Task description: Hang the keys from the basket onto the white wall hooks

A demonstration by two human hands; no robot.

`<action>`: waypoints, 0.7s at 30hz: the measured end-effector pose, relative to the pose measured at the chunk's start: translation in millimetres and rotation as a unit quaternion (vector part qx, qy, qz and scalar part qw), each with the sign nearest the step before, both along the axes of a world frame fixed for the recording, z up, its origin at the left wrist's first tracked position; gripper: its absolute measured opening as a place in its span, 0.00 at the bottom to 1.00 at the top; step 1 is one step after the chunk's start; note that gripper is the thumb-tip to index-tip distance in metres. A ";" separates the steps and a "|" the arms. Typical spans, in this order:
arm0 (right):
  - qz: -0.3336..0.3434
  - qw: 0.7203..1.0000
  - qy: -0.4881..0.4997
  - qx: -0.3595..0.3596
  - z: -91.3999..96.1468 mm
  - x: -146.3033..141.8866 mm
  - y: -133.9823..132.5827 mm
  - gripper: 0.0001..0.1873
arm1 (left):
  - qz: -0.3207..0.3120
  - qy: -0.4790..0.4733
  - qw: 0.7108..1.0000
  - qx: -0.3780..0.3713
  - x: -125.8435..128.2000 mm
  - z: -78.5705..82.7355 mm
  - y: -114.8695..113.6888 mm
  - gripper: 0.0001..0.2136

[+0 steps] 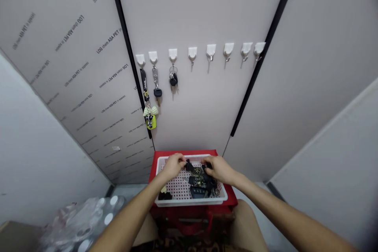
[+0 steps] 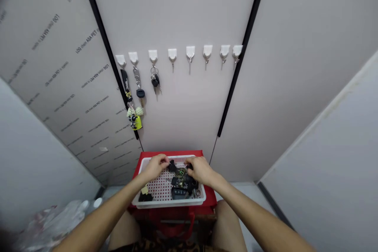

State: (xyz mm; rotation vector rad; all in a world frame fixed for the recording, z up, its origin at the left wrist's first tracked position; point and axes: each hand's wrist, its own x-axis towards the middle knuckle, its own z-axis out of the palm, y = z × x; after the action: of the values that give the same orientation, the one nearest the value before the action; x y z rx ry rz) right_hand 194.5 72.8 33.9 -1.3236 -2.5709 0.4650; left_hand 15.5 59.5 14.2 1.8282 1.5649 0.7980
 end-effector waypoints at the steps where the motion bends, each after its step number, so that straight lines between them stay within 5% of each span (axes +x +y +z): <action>1: -0.004 1.000 0.009 0.009 1.9 -2.0 -0.4 0.15 | 0.013 -0.042 0.999 -0.013 -3.6 6.3 1.5 0.03; 6: 0.019 0.980 0.198 -0.006 15.1 -27.6 -2.4 0.16 | 0.019 -0.209 0.976 -0.058 -10.9 41.4 4.3 0.03; 11: 0.038 0.931 0.344 -0.114 27.3 -53.2 2.1 0.11 | 0.031 -0.259 0.963 -0.074 -8.6 64.5 2.9 0.02; 21: -0.019 0.866 0.446 -0.227 68.9 -61.9 16.2 0.08 | 0.040 -0.333 0.940 -0.057 -6.1 95.4 8.5 0.04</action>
State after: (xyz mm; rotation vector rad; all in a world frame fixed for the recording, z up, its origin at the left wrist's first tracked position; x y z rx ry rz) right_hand 132.5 89.0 102.8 -0.9162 -1.6934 1.3609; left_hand 9.3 68.0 109.6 1.2224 1.2051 1.1823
